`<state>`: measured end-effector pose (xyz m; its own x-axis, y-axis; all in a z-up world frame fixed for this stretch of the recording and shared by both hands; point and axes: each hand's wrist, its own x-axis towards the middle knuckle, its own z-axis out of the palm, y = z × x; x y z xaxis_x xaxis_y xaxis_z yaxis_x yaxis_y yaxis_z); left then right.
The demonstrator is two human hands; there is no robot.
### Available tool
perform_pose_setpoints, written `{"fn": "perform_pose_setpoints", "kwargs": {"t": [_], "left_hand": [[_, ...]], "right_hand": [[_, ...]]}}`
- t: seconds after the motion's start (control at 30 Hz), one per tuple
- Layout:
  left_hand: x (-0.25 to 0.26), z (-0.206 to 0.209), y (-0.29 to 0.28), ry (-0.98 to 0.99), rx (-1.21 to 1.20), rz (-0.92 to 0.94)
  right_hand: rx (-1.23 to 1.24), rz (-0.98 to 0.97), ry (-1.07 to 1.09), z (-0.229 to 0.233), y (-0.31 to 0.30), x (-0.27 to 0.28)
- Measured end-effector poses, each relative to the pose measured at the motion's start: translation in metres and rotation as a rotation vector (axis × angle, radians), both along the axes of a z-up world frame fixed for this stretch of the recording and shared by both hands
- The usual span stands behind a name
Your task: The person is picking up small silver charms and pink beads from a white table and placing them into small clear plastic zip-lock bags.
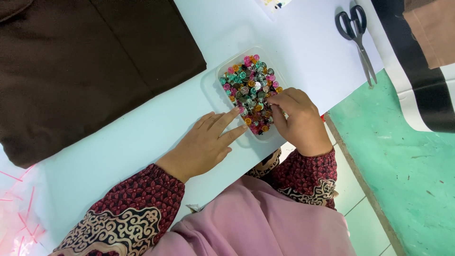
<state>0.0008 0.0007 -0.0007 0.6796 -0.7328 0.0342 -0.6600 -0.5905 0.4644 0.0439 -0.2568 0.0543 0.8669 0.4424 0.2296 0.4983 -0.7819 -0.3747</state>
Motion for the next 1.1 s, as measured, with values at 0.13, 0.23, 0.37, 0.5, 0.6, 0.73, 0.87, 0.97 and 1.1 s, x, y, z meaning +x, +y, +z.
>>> {"fn": "perform_pose_setpoints", "kwargs": {"t": [0.13, 0.23, 0.37, 0.5, 0.6, 0.73, 0.87, 0.97, 1.1], "left_hand": [[0.000, -0.001, 0.000, -0.004, -0.008, -0.004], [-0.001, -0.002, -0.001, 0.001, -0.016, 0.007], [-0.002, -0.006, -0.001, -0.003, -0.030, 0.013], [-0.002, -0.005, -0.001, -0.014, -0.020, 0.023], [-0.003, -0.005, -0.002, -0.031, -0.029, 0.033], [-0.010, -0.016, -0.004, -0.119, -0.103, 0.097], [-0.028, -0.006, 0.001, 0.178, -0.524, 0.307], [-0.045, -0.013, 0.015, 0.529, -0.862, 0.475], [-0.072, -0.021, 0.059, 0.843, -1.078, 0.688]], "right_hand": [[-0.030, 0.021, 0.023, -0.002, 0.000, -0.003], [-0.008, 0.066, 0.085, 0.002, 0.011, -0.006], [-0.111, 0.061, 0.153, -0.002, 0.017, -0.005], [-0.213, 0.044, 0.209, -0.007, 0.018, -0.003], [-0.231, 0.043, 0.209, -0.006, 0.019, -0.004], [-0.197, 0.016, 0.133, -0.001, 0.018, -0.013], [0.106, 0.196, -0.118, 0.003, 0.036, -0.032], [0.238, 0.342, -0.172, -0.007, 0.068, -0.048], [0.360, 0.487, -0.162, -0.025, 0.121, -0.062]]}}
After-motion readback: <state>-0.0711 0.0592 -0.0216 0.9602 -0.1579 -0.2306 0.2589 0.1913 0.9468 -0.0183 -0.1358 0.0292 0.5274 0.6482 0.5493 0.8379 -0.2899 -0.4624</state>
